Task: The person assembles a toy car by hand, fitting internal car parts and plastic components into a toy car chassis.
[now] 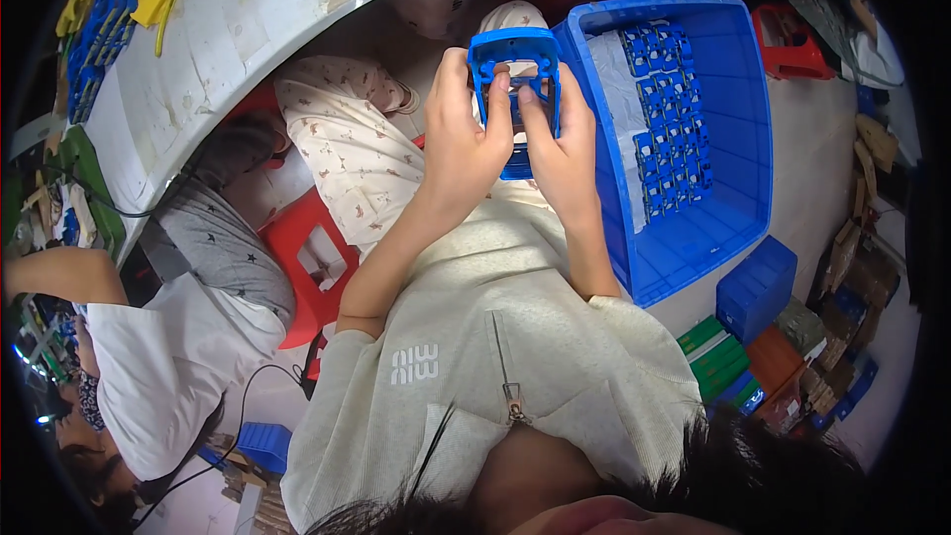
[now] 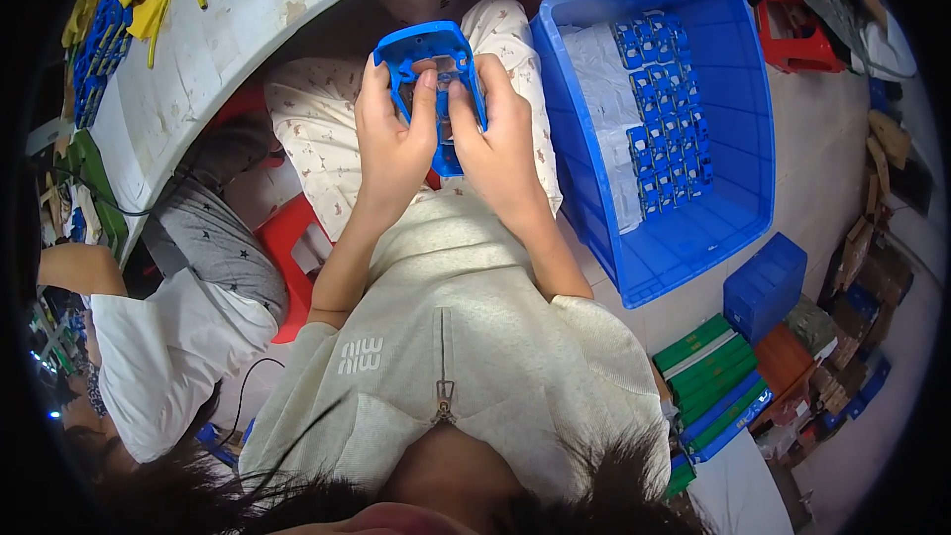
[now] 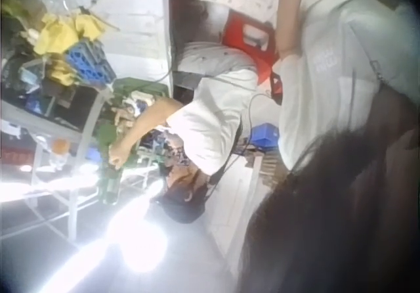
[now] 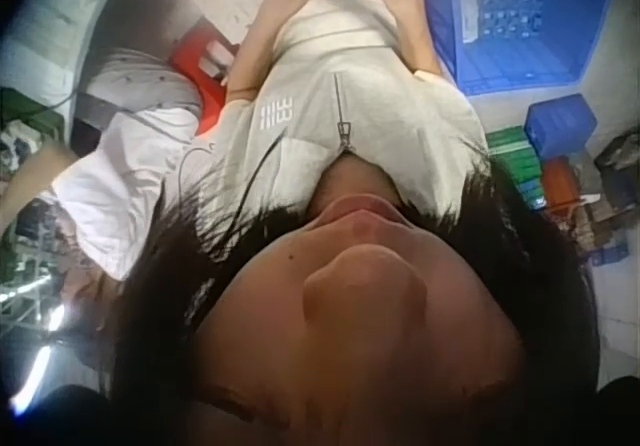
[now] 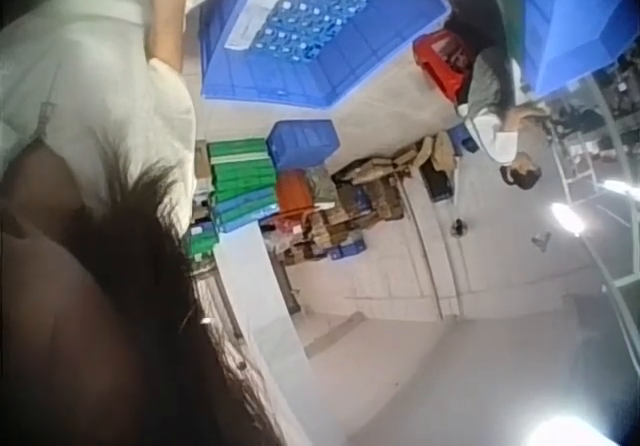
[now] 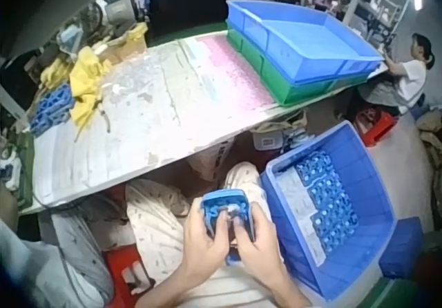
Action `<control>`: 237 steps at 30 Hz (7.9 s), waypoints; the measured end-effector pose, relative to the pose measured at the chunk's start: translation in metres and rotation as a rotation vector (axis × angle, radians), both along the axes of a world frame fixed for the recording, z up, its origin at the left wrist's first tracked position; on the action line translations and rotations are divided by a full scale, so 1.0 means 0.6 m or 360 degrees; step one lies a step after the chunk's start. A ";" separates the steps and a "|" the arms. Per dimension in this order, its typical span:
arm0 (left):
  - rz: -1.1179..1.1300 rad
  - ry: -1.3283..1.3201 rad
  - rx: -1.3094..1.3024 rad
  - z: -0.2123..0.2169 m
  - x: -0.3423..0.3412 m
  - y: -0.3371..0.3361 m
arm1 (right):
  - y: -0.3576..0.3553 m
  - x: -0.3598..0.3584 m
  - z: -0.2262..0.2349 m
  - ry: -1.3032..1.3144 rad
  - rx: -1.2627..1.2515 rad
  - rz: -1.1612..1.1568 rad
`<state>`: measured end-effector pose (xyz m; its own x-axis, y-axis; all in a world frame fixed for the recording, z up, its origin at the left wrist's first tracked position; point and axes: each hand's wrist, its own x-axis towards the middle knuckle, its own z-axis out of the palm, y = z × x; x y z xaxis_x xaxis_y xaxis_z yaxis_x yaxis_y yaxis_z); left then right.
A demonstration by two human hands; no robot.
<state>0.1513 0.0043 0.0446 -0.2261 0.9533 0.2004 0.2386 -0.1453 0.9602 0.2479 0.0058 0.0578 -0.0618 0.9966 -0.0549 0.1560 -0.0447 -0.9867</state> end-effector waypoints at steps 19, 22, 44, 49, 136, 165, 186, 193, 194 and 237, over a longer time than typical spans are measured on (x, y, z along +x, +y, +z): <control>-0.0124 -0.0092 -0.0310 -0.017 0.014 -0.014 | 0.000 0.012 -0.056 0.0027 0.0093 0.0059; -0.0076 -0.0002 -0.0468 -0.040 -0.001 -0.013 | -0.020 0.015 -0.045 -0.0136 0.0109 0.0301; 0.1148 0.2121 -0.0730 0.014 -0.587 0.056 | -0.113 0.516 -0.617 -0.1209 -0.1383 0.0317; 0.0862 0.2507 0.0331 0.050 -0.489 0.097 | -0.147 0.511 -0.632 -0.1354 -0.1235 0.0178; -0.0863 0.1266 0.1025 -0.048 -0.091 0.029 | -0.006 0.099 -0.023 0.1583 -0.0496 0.0117; -0.0382 -0.1607 -0.0347 0.015 -0.053 -0.015 | 0.002 0.080 -0.009 0.1755 -0.0202 0.0340; -0.0210 -0.1917 -0.0283 0.021 -0.080 -0.008 | 0.038 0.113 -0.033 0.1206 -0.0140 0.0317; -0.0150 -0.1990 -0.0049 0.060 -0.104 -0.023 | 0.256 -0.029 0.051 -0.0629 0.1007 0.0108; -0.0162 -0.2021 -0.0040 0.063 -0.104 -0.024 | 0.280 -0.052 0.044 -0.0742 0.1087 0.0138; -0.0201 -0.2038 0.0064 0.069 -0.084 -0.007 | 0.101 -0.019 0.059 0.1205 0.0033 0.0341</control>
<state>0.1007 0.0001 0.0862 -0.1865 0.9805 -0.0624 -0.8628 -0.1331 0.4878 0.2367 0.0666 0.0933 -0.2658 0.9591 0.0974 -0.5557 -0.0698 -0.8284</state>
